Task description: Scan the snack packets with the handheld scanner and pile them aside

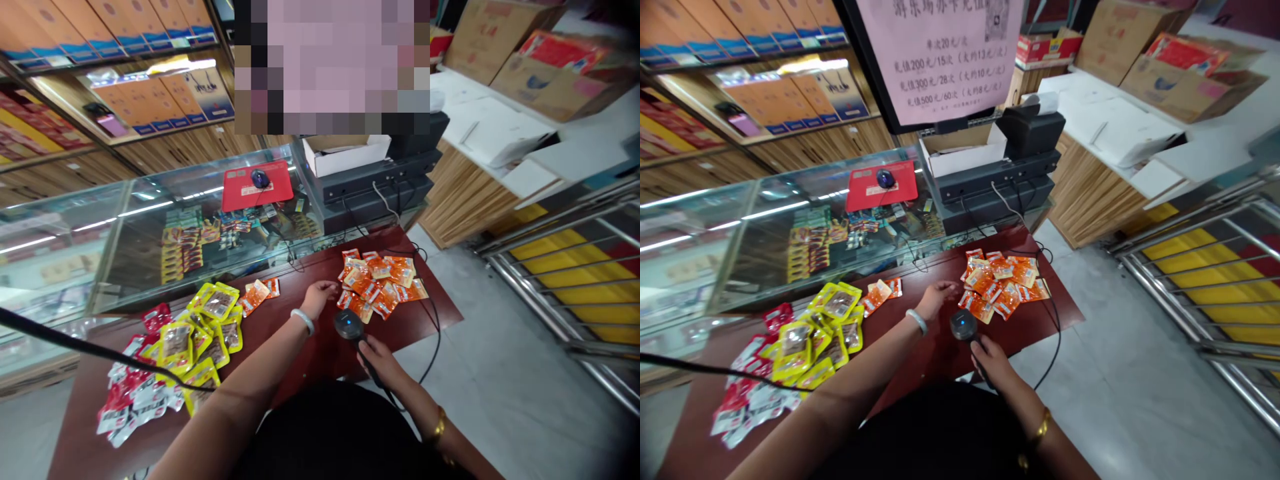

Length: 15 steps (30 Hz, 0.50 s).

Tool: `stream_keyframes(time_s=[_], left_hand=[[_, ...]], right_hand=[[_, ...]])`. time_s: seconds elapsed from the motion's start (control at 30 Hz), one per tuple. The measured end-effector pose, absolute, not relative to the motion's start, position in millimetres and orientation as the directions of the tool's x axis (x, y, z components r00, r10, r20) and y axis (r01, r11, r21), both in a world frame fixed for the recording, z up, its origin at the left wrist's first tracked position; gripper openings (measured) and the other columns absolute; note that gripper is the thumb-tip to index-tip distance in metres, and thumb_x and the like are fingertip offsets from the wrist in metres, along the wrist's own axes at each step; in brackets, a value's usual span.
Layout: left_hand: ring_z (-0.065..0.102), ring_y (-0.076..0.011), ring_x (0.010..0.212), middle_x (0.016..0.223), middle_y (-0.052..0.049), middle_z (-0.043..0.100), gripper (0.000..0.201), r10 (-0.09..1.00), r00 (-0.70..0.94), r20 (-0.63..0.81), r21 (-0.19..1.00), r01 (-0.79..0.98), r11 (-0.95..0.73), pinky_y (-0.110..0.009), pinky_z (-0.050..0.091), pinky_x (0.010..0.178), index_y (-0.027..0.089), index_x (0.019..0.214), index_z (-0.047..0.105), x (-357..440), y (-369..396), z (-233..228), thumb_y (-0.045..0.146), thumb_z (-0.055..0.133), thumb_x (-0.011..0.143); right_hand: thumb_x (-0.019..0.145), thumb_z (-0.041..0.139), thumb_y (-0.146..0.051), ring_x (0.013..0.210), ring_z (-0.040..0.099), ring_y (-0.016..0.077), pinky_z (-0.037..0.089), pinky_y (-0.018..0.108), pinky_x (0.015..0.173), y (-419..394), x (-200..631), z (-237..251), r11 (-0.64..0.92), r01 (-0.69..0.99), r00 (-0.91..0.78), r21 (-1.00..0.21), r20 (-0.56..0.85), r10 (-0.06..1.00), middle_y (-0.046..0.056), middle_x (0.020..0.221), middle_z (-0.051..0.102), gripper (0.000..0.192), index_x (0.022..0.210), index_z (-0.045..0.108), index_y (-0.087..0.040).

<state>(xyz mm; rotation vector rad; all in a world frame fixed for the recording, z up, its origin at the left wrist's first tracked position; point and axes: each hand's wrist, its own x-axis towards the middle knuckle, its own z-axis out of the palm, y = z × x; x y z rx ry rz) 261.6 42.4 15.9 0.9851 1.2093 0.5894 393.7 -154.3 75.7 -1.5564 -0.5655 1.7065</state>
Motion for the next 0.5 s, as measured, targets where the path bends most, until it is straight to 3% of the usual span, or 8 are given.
stream_keyframes(time_s=[0.1, 0.2, 0.27, 0.33, 0.5], left_hand=[[0.068, -0.0222, 0.085, 0.093, -0.012, 0.074, 0.024, 0.919, 0.091, -0.383, 0.823, 0.486, 0.294, -0.034, 0.051, 0.081, 0.014, 0.1, 0.074, 197.6, 54.4, 16.6, 0.029, 0.067, 0.082], [0.06, -0.0299, 0.116, 0.123, -0.017, 0.066, 0.039, 0.973, -0.124, -0.197, 0.501, 0.84, 0.208, -0.042, 0.044, 0.1, 0.015, 0.122, 0.066, 135.7, 68.3, 27.5, 0.027, 0.061, 0.085], [0.052, -0.0338, 0.126, 0.133, -0.019, 0.058, 0.045, 0.957, -0.23, -0.176, 0.27, 0.924, 0.272, -0.045, 0.04, 0.103, 0.015, 0.13, 0.059, 103.2, 76.0, 35.2, 0.028, 0.058, 0.087], [0.05, -0.0369, 0.126, 0.134, -0.021, 0.055, 0.045, 0.932, -0.27, -0.244, 0.1, 0.948, 0.301, -0.046, 0.04, 0.1, 0.014, 0.13, 0.058, 79.0, 81.1, 39.8, 0.03, 0.056, 0.087], [0.047, -0.04, 0.126, 0.133, -0.022, 0.054, 0.055, 0.916, -0.206, -0.346, -0.105, 0.978, 0.18, -0.046, 0.04, 0.097, 0.014, 0.121, 0.062, 50.8, 79.8, 41.5, 0.045, 0.069, 0.077]], right_hand=[[0.066, 0.061, -0.084, 0.035, 0.037, 0.0067, 0.026, 0.02, 0.037, -146.5, 389.4, 75.8, -0.637, -0.209, -0.026, -0.742, -0.647, 0.762, -0.01, 0.048, 0.048, 0.068, 0.091, 0.052, -0.022], [0.066, 0.061, -0.085, 0.034, 0.035, 0.0056, 0.026, 0.02, 0.037, -137.0, 383.2, 76.8, -0.632, -0.196, -0.063, -0.75, -0.633, 0.771, -0.01, 0.048, 0.048, 0.067, 0.085, 0.05, -0.022], [0.066, 0.062, -0.084, 0.034, 0.035, 0.0052, 0.026, 0.019, 0.037, -131.9, 378.3, 77.3, -0.621, -0.187, -0.073, -0.761, -0.619, 0.782, -0.011, 0.047, 0.046, 0.065, 0.081, 0.048, -0.022], [0.067, 0.062, -0.084, 0.035, 0.036, 0.005, 0.026, 0.018, 0.037, -128.9, 373.6, 76.9, -0.614, -0.179, -0.077, -0.769, -0.612, 0.787, -0.011, 0.048, 0.046, 0.065, 0.08, 0.048, -0.022], [0.066, 0.064, -0.083, 0.036, 0.037, 0.0056, 0.026, 0.018, 0.037, -127.3, 364.7, 76.7, -0.634, -0.163, -0.082, -0.756, -0.63, 0.772, -0.01, 0.049, 0.048, 0.066, 0.085, 0.051, -0.022]])
